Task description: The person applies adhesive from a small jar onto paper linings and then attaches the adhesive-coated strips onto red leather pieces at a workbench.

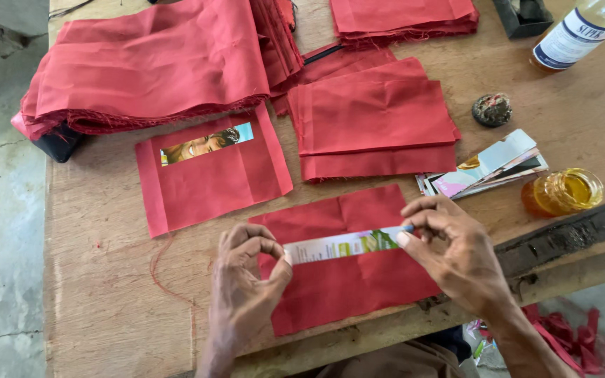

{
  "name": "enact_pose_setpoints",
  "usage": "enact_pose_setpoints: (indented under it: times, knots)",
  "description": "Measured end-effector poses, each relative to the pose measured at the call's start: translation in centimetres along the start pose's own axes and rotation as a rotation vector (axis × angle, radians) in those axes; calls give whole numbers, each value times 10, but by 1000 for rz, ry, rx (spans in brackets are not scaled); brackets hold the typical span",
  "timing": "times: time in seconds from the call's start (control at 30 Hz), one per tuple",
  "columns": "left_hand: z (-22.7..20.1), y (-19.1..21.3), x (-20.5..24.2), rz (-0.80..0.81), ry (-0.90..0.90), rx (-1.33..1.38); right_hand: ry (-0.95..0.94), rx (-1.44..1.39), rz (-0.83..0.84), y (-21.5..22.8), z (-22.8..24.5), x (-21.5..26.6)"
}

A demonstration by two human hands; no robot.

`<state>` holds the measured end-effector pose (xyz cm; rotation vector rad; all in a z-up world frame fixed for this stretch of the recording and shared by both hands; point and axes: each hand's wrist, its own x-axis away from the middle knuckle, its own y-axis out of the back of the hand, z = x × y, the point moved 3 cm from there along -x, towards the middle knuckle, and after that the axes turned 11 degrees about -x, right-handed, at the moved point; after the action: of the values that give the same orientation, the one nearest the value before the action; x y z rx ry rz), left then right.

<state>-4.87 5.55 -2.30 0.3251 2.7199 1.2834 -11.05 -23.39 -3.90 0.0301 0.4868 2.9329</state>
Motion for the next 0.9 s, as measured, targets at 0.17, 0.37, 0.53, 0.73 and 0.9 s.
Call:
enact_pose_setpoints:
  times: [0.17, 0.37, 0.53, 0.73, 0.9]
  knots:
    - [5, 3, -19, 0, 48, -118, -14, 259, 5, -19, 16, -30]
    - [2, 1, -25, 17, 94, -165, 30, 275, -9, -27, 24, -42]
    - [2, -2, -26, 8, 102, -171, -5, 278, -10, -27, 18, -45]
    - [4, -6, -26, -22, 51, -204, -5, 284, -2, -27, 15, -44]
    - [4, -8, -26, -52, 30, -221, 87, 330, -18, -29, 17, -45]
